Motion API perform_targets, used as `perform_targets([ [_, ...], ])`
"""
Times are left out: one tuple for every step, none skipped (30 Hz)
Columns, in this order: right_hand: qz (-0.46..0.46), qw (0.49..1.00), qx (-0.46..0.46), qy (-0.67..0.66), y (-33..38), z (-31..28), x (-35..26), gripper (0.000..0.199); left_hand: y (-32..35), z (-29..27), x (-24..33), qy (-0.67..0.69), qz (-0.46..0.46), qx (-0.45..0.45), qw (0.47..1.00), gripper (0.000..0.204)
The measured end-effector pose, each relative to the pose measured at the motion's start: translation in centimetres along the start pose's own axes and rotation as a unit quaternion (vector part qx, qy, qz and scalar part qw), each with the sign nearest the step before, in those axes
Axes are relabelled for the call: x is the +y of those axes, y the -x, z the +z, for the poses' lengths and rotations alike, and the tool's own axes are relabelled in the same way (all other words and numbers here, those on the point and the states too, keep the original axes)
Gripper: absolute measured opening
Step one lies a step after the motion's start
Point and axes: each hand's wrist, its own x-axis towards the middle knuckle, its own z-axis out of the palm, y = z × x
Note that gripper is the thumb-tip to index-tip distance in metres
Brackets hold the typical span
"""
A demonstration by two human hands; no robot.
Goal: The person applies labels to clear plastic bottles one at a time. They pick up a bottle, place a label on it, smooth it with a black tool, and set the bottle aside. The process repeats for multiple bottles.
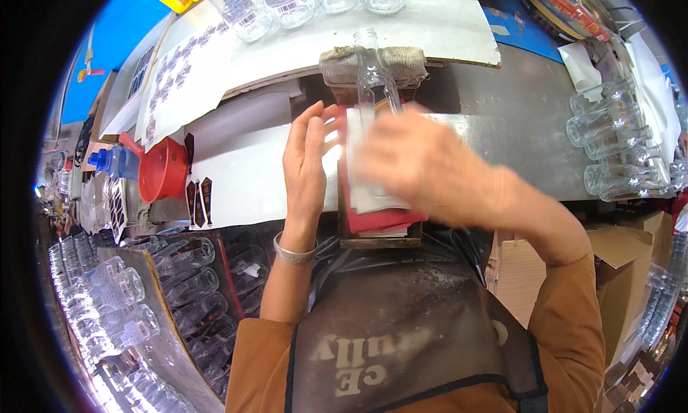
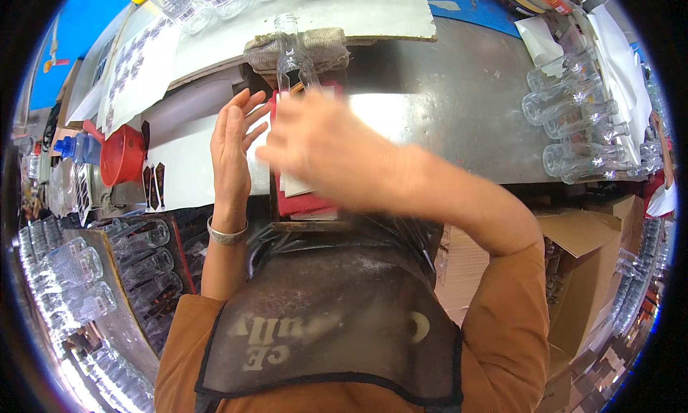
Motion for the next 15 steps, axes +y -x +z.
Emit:
perform_targets([
  [-0.008, 0.995, -0.054, -0.088, 0.7, 0.0, -1.1, 0.02, 0.3, -0.5, -0.4, -0.003, 0.003, 0.007, 1.0, 0.055],
  [0.021, 0.983, -0.073, -0.169, 0.9, -0.4, -1.7, 0.019, 0.5, -0.7, -0.6, -0.012, 0.011, 0.003, 1.0, 0.055],
  [0.045, 0.99, -0.055, -0.12, 0.8, -0.4, -1.3, 0.019, 0.8, -1.0, -0.9, -0.025, 0.018, -0.001, 1.0, 0.055],
  [0.071, 0.994, -0.034, -0.069, 0.4, -0.6, -0.2, 0.02, 1.0, -1.0, -0.7, -0.037, 0.028, -0.008, 0.999, 0.054],
  [0.089, 0.992, 0.064, -0.056, 0.0, 0.7, 2.2, 0.019, 1.4, -0.7, -0.3, -0.009, 0.023, -0.019, 1.0, 0.055],
  [0.163, 0.977, 0.093, -0.103, -0.7, 0.2, 4.0, 0.019, 1.8, -0.8, -0.3, -0.017, 0.039, -0.034, 0.998, 0.058],
  [0.151, 0.975, 0.152, -0.054, -0.8, -0.4, 5.4, 0.018, 2.1, -0.6, -0.4, -0.022, 0.057, -0.054, 0.997, 0.06],
  [0.138, 0.968, 0.21, -0.003, -0.4, -1.1, 6.2, 0.017, 2.4, -0.4, -0.4, -0.027, 0.075, -0.073, 0.994, 0.064],
  [0.145, 0.965, 0.203, -0.08, 1.2, -0.2, 5.4, 0.021, 3.0, -0.7, -0.6, -0.066, 0.101, -0.103, 0.987, 0.08],
  [0.107, 0.968, 0.182, -0.135, 2.6, 0.6, 4.2, 0.028, 3.4, -1.1, -0.6, -0.115, 0.134, -0.144, 0.974, 0.092],
  [0.092, 0.969, 0.144, -0.179, 4.3, 0.7, 2.1, 0.032, 4.0, -1.1, -0.6, -0.175, 0.174, -0.159, 0.956, 0.095],
  [0.094, 0.965, 0.094, -0.224, 5.7, 0.6, 0.2, 0.032, 4.3, -0.9, -0.7, -0.232, 0.214, -0.172, 0.933, 0.098],
  [0.106, 0.942, 0.073, -0.311, 6.8, 0.3, -1.4, 0.035, 4.8, -0.5, -0.6, -0.29, 0.231, -0.154, 0.916, 0.101],
  [0.152, 0.923, 0.01, -0.354, 7.8, -0.1, -2.5, 0.035, 5.3, 0.1, -0.8, -0.348, 0.246, -0.135, 0.894, 0.104],
  [0.196, 0.909, 0.015, -0.368, 8.0, -0.8, -2.3, 0.031, 5.2, 1.1, -0.5, -0.365, 0.246, -0.113, 0.891, 0.108],
])
